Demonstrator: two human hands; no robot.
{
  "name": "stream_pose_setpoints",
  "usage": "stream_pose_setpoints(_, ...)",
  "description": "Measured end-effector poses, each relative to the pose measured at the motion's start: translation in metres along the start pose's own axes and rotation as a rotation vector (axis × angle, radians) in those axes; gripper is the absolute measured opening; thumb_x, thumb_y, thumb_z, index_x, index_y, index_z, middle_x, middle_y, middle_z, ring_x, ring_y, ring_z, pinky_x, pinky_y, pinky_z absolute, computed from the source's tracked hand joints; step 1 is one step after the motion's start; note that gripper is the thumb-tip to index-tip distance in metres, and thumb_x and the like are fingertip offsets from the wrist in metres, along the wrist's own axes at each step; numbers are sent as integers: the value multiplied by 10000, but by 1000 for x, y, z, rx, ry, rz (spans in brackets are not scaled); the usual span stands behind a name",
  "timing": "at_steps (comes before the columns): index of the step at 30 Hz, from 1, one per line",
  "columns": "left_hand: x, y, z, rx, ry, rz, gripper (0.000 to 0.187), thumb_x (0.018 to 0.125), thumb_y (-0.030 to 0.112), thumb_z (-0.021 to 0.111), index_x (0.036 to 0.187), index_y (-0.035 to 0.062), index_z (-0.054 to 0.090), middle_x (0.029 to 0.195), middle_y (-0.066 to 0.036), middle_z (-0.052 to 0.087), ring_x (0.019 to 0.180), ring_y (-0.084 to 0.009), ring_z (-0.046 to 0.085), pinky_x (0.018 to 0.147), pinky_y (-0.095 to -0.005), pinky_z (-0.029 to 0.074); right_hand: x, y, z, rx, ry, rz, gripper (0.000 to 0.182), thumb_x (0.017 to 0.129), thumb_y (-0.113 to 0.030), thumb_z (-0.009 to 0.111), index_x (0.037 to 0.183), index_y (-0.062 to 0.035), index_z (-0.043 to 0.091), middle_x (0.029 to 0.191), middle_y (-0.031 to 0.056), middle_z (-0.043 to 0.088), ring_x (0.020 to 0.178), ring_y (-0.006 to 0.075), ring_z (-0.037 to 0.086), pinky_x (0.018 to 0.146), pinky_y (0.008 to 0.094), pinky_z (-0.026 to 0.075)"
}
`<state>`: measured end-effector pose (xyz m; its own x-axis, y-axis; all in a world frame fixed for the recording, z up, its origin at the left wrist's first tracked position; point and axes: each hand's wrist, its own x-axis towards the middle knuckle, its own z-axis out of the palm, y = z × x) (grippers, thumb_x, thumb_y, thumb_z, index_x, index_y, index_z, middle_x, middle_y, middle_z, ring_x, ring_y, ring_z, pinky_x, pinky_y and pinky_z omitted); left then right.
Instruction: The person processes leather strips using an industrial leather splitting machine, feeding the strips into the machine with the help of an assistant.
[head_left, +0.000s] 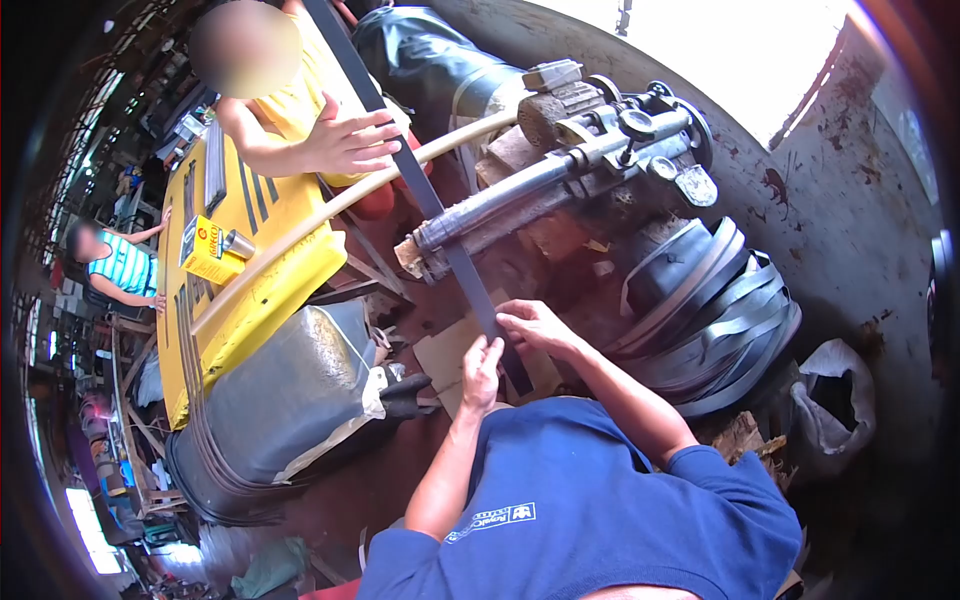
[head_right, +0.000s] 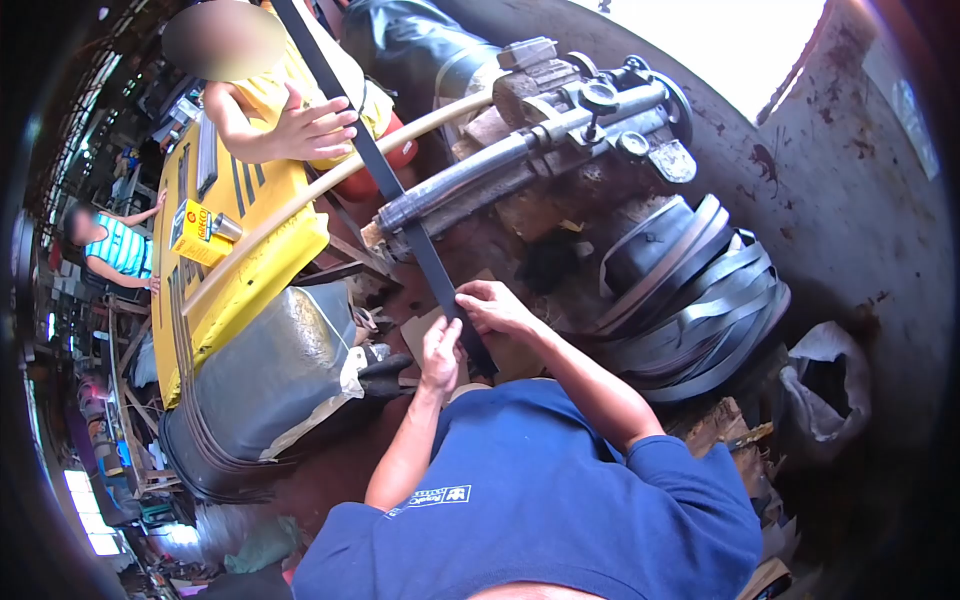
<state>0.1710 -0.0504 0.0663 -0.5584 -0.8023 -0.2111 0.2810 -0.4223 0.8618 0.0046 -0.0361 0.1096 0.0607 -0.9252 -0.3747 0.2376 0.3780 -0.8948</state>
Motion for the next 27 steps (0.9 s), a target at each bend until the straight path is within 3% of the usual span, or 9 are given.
stream_pose_setpoints(5, 24, 20, 13, -89, -3, -68, 342, 996, 169, 413, 1287, -11, 403, 1155, -208, 590, 943, -279, 656, 799, -381, 565, -25, 50, -30, -140, 103, -154, 405, 939, -295, 575, 1170, 38, 576, 985, 78, 656, 907, 137, 601, 822, 281, 487)
stream_pose_setpoints(7, 31, 25, 11, -90, -15, -61, 368, 998, 204, 406, 1302, -3, 393, 1175, -220, 577, 946, -312, 656, 807, -406, 562, -46, 60, -43, -164, 156, -65, 417, 941, -302, 570, 1178, 41, 570, 1005, 87, 660, 940, 155, 608, 865, 294, 472)
stream_pose_setpoints(16, 37, 28, 15, -72, -28, -112, 338, 996, 218, 418, 1248, -6, 443, 1110, -204, 611, 906, -304, 667, 769, -409, 579, -101, 111, -80, -75, 323, 70, 334, 922, -211, 580, 1134, 48, 582, 976, 107, 671, 918, 166, 630, 853, 301, 492)
stream_pose_setpoints(20, 40, 45, 29, -137, 17, -41, 320, 992, 194, 427, 1228, -22, 451, 1074, -210, 613, 875, -293, 671, 703, -364, 600, -109, 107, -76, -59, 348, 88, 319, 924, -201, 579, 1128, 44, 586, 967, 110, 673, 911, 169, 632, 848, 307, 495)
stream_pose_setpoints(21, 43, 49, 29, -124, 25, -12, 318, 987, 194, 438, 1223, -19, 459, 1070, -204, 613, 861, -281, 671, 700, -364, 600, -109, 108, -79, -85, 314, 89, 354, 932, -220, 582, 1160, 50, 558, 1016, 142, 660, 926, 181, 631, 861, 306, 498)
stream_pose_setpoints(26, 66, 59, 23, -180, 99, 47, 341, 966, 205, 480, 1237, -3, 473, 1055, -154, 609, 837, -232, 651, 717, -359, 588, -122, 96, -82, -357, 350, 63, 405, 911, -287, 598, 1168, 24, 570, 1024, 113, 667, 933, 182, 624, 868, 327, 486)
stream_pose_setpoints(27, 71, 59, 20, -209, 95, 46, 351, 967, 207, 479, 1249, -2, 469, 1064, -144, 607, 848, -220, 642, 751, -360, 577, -127, 89, -84, -416, 356, 42, 395, 913, -291, 588, 1166, 11, 573, 1053, 143, 664, 966, 220, 629, 890, 342, 482)
